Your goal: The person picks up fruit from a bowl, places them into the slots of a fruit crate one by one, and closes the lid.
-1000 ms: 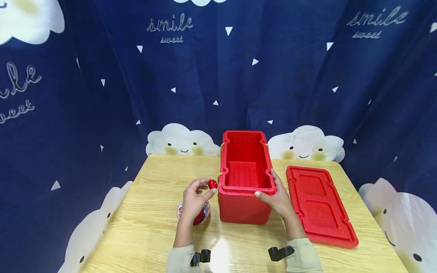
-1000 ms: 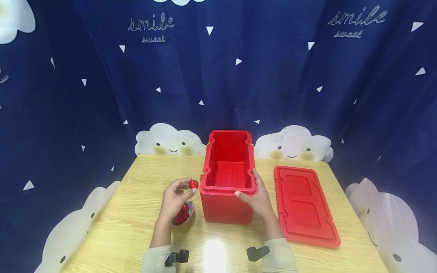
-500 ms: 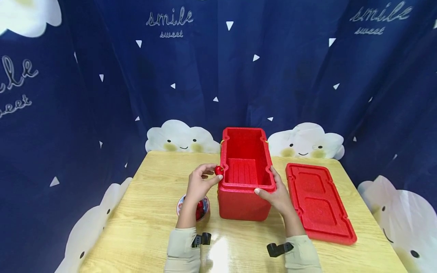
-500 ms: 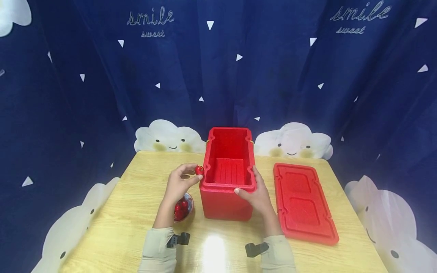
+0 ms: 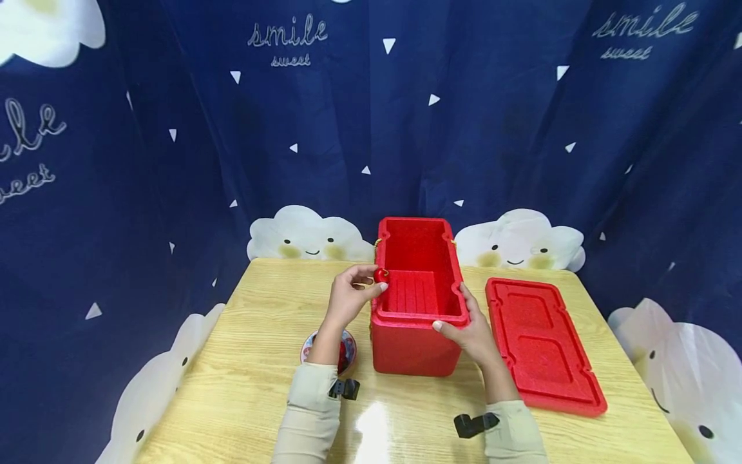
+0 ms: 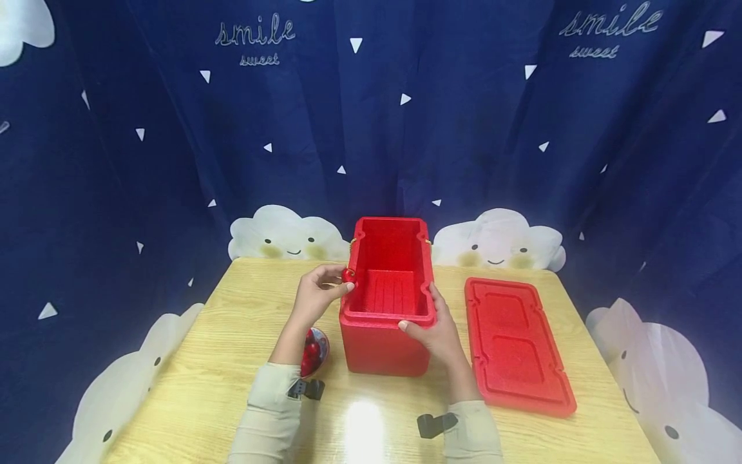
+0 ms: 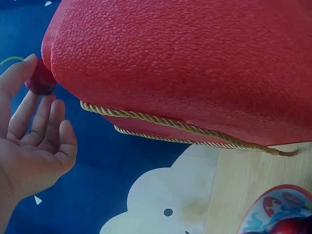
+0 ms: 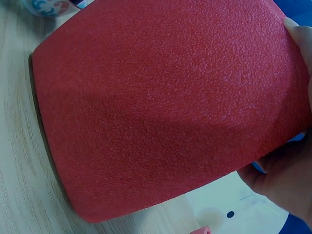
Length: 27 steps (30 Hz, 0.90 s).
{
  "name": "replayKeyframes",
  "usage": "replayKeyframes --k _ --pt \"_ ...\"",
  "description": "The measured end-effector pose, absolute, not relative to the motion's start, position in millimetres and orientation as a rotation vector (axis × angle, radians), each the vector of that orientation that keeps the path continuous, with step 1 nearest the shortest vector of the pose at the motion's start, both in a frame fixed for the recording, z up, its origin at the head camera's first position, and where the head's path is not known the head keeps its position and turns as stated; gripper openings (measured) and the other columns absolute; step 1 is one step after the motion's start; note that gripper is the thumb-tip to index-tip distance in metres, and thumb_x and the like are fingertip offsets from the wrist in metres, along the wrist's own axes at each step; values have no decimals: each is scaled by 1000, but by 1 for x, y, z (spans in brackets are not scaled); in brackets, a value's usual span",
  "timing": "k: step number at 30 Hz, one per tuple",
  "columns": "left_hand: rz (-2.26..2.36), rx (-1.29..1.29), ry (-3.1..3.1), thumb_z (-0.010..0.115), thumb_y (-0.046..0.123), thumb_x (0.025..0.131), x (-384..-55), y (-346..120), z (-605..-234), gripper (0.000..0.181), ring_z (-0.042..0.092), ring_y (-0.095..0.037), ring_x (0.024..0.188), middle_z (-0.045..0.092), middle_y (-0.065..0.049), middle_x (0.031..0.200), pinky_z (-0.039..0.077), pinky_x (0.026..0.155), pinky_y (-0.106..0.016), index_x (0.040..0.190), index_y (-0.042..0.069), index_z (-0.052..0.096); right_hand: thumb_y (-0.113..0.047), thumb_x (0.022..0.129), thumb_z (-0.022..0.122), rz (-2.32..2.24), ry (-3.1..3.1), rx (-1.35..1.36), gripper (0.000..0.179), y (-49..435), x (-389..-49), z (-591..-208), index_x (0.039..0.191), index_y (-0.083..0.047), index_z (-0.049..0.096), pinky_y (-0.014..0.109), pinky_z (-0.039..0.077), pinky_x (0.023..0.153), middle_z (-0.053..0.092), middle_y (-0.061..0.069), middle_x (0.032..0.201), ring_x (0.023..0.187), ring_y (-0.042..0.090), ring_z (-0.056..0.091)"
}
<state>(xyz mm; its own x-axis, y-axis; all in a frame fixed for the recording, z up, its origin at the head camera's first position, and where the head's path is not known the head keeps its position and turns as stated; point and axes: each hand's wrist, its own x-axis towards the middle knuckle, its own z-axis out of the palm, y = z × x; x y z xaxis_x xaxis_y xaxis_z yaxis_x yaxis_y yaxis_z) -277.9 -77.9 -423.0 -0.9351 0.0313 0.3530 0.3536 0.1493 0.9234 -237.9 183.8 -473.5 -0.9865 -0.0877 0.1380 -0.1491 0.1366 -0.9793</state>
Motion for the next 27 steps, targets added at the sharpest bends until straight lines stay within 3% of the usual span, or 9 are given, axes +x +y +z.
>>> replayKeyframes --k 9,16,27 --pt "-1951 -389 -2187 76 6 75 -298 -80 -415 37 58 -24 85 64 -9 96 51 68 -32 111 2 65 -15 77 76 2044 -2330 226 95 184 -237 -474 149 -25 14 33 47 84 30 11 145 123 33 38" --pt "-1964 -455 -2273 74 4 77 -313 -80 -400 39 57 -29 90 65 -16 101 48 72 -28 113 -2 63 -15 77 76 2042 -2319 233 94 183 -238 -474 149 -25 15 36 47 85 31 12 144 123 35 38" --pt "-1987 -511 -2324 74 4 76 -324 -67 -392 36 60 -24 84 65 -14 99 51 71 -29 110 0 65 -15 74 79 2097 -2324 149 100 180 -236 -467 149 -23 15 40 49 82 31 14 144 124 36 35"
